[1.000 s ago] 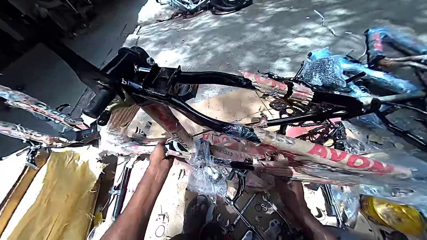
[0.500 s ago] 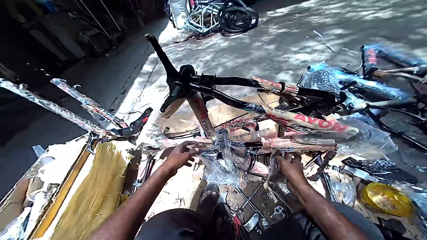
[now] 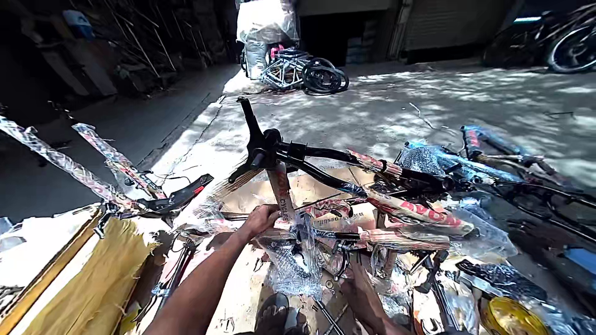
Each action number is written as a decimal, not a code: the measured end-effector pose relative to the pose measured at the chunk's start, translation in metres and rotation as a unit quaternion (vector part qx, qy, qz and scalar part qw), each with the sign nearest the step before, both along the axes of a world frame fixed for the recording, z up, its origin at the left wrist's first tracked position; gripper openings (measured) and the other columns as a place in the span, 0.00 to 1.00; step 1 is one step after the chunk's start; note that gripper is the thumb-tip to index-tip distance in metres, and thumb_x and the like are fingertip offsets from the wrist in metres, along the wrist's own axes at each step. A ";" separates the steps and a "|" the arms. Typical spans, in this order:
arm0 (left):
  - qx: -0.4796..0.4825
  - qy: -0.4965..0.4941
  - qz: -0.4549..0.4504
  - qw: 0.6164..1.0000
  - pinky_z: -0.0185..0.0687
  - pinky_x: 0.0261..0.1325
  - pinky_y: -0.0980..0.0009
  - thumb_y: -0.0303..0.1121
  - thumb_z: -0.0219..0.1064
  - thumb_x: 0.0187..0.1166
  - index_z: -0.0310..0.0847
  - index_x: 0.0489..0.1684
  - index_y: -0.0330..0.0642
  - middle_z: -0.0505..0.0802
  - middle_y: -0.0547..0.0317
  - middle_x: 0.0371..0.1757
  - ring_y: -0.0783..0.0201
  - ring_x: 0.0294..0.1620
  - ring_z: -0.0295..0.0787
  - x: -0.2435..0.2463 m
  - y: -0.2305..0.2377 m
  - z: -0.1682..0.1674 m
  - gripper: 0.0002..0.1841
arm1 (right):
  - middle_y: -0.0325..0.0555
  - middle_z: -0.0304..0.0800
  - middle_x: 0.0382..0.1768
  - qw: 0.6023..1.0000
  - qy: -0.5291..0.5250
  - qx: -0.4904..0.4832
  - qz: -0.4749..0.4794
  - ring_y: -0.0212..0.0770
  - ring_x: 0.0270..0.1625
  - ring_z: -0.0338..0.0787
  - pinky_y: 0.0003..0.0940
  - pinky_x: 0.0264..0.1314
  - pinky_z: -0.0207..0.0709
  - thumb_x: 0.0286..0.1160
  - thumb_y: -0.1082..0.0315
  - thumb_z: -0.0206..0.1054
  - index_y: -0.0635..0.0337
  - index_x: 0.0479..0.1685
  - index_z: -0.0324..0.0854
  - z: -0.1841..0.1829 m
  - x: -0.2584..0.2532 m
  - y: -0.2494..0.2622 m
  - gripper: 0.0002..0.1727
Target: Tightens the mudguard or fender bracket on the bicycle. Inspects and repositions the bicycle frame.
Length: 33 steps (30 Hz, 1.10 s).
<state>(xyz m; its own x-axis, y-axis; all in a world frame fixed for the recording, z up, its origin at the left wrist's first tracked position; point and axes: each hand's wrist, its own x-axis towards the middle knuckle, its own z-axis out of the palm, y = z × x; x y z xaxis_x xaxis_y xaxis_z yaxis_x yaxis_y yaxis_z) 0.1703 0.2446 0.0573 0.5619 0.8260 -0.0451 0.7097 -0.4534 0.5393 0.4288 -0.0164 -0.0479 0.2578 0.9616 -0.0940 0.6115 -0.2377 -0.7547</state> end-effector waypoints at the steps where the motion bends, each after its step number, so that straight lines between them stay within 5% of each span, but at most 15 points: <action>1: -0.015 -0.006 0.007 1.000 0.80 0.64 0.39 0.41 0.61 0.89 0.91 0.53 0.37 0.94 0.42 0.46 0.45 0.52 0.92 0.000 0.005 0.000 0.17 | 0.63 0.66 0.86 0.999 -0.039 0.011 0.008 0.56 0.88 0.69 0.51 0.89 0.63 0.82 0.59 0.62 0.66 0.89 0.59 0.005 0.001 0.016 0.37; 4: -0.005 0.016 0.027 1.000 0.79 0.65 0.37 0.42 0.66 0.85 0.89 0.51 0.35 0.94 0.40 0.47 0.43 0.54 0.91 0.005 0.008 -0.002 0.17 | 0.66 0.83 0.72 0.992 -0.118 0.031 0.042 0.59 0.79 0.79 0.52 0.85 0.67 0.85 0.53 0.59 0.69 0.73 0.79 0.004 0.005 0.063 0.30; 8: -0.038 0.020 -0.009 0.999 0.74 0.73 0.42 0.35 0.67 0.84 0.88 0.56 0.32 0.91 0.38 0.58 0.44 0.65 0.86 0.007 0.007 0.019 0.15 | 0.63 0.91 0.59 0.989 -0.061 0.129 0.029 0.56 0.68 0.88 0.54 0.77 0.75 0.80 0.55 0.65 0.68 0.60 0.88 -0.041 -0.008 0.105 0.24; 12: -0.037 0.078 0.052 0.995 0.71 0.73 0.37 0.36 0.68 0.82 0.84 0.57 0.26 0.89 0.30 0.59 0.35 0.67 0.84 0.024 0.009 0.011 0.18 | 0.71 0.81 0.72 0.981 -0.001 0.193 -0.016 0.58 0.80 0.79 0.48 0.85 0.68 0.78 0.57 0.64 0.75 0.68 0.81 -0.066 -0.022 0.115 0.29; 14: -0.055 0.116 0.089 0.988 0.73 0.69 0.34 0.37 0.69 0.81 0.83 0.61 0.29 0.89 0.30 0.60 0.34 0.66 0.84 0.034 0.014 0.011 0.19 | 0.64 0.88 0.66 0.998 0.012 0.063 -0.026 0.47 0.73 0.85 0.41 0.79 0.73 0.79 0.64 0.65 0.74 0.67 0.82 -0.034 -0.025 0.109 0.24; 15: -0.063 0.130 0.087 0.986 0.74 0.68 0.34 0.36 0.70 0.80 0.83 0.61 0.30 0.89 0.31 0.59 0.34 0.65 0.85 0.037 0.017 0.013 0.19 | 0.57 0.81 0.75 0.990 0.070 -0.126 -0.001 0.38 0.78 0.78 0.34 0.84 0.64 0.88 0.67 0.59 0.70 0.78 0.74 0.012 -0.021 0.106 0.24; 17: -0.084 0.165 0.077 0.980 0.74 0.68 0.36 0.34 0.71 0.79 0.84 0.60 0.30 0.90 0.33 0.58 0.36 0.64 0.85 0.042 0.019 0.016 0.18 | 0.56 0.81 0.71 0.971 0.145 -0.183 -0.045 0.34 0.71 0.79 0.26 0.77 0.68 0.89 0.72 0.57 0.71 0.77 0.72 0.025 -0.012 0.096 0.21; 20: -0.126 0.244 0.087 0.958 0.74 0.68 0.37 0.34 0.70 0.80 0.85 0.56 0.27 0.89 0.32 0.59 0.36 0.65 0.85 0.051 0.019 0.025 0.17 | 0.71 0.77 0.75 0.993 0.054 -0.100 -0.019 0.55 0.79 0.78 0.42 0.84 0.66 0.83 0.68 0.64 0.78 0.77 0.71 -0.030 0.013 0.095 0.27; 23: -0.165 0.256 0.119 0.945 0.76 0.62 0.38 0.33 0.69 0.81 0.84 0.53 0.26 0.89 0.32 0.54 0.38 0.57 0.87 0.054 0.018 0.028 0.15 | 0.66 0.80 0.74 0.997 0.010 -0.075 -0.018 0.57 0.78 0.79 0.50 0.83 0.67 0.85 0.58 0.65 0.70 0.76 0.75 -0.041 0.029 0.113 0.28; 26: -0.136 0.259 0.085 0.952 0.72 0.71 0.38 0.29 0.65 0.83 0.81 0.62 0.24 0.87 0.30 0.63 0.35 0.68 0.82 0.054 0.013 0.032 0.17 | 0.58 0.76 0.80 0.998 -0.053 0.025 -0.032 0.56 0.81 0.78 0.56 0.82 0.69 0.88 0.45 0.58 0.59 0.82 0.72 -0.052 0.032 0.125 0.33; 29: -0.083 0.217 0.035 0.972 0.66 0.78 0.39 0.26 0.63 0.85 0.79 0.67 0.22 0.84 0.26 0.69 0.33 0.75 0.78 0.047 0.009 0.028 0.18 | 0.67 0.74 0.80 0.978 -0.059 -0.191 0.063 0.62 0.82 0.74 0.58 0.83 0.64 0.88 0.65 0.58 0.69 0.81 0.72 0.007 0.033 0.104 0.26; 33: -0.077 0.213 0.043 0.973 0.64 0.80 0.40 0.26 0.60 0.88 0.78 0.68 0.22 0.84 0.27 0.70 0.32 0.76 0.77 0.049 0.002 0.033 0.17 | 0.71 0.86 0.66 0.989 -0.072 -0.091 0.090 0.64 0.73 0.84 0.46 0.81 0.70 0.83 0.71 0.63 0.76 0.65 0.83 0.079 0.013 0.103 0.19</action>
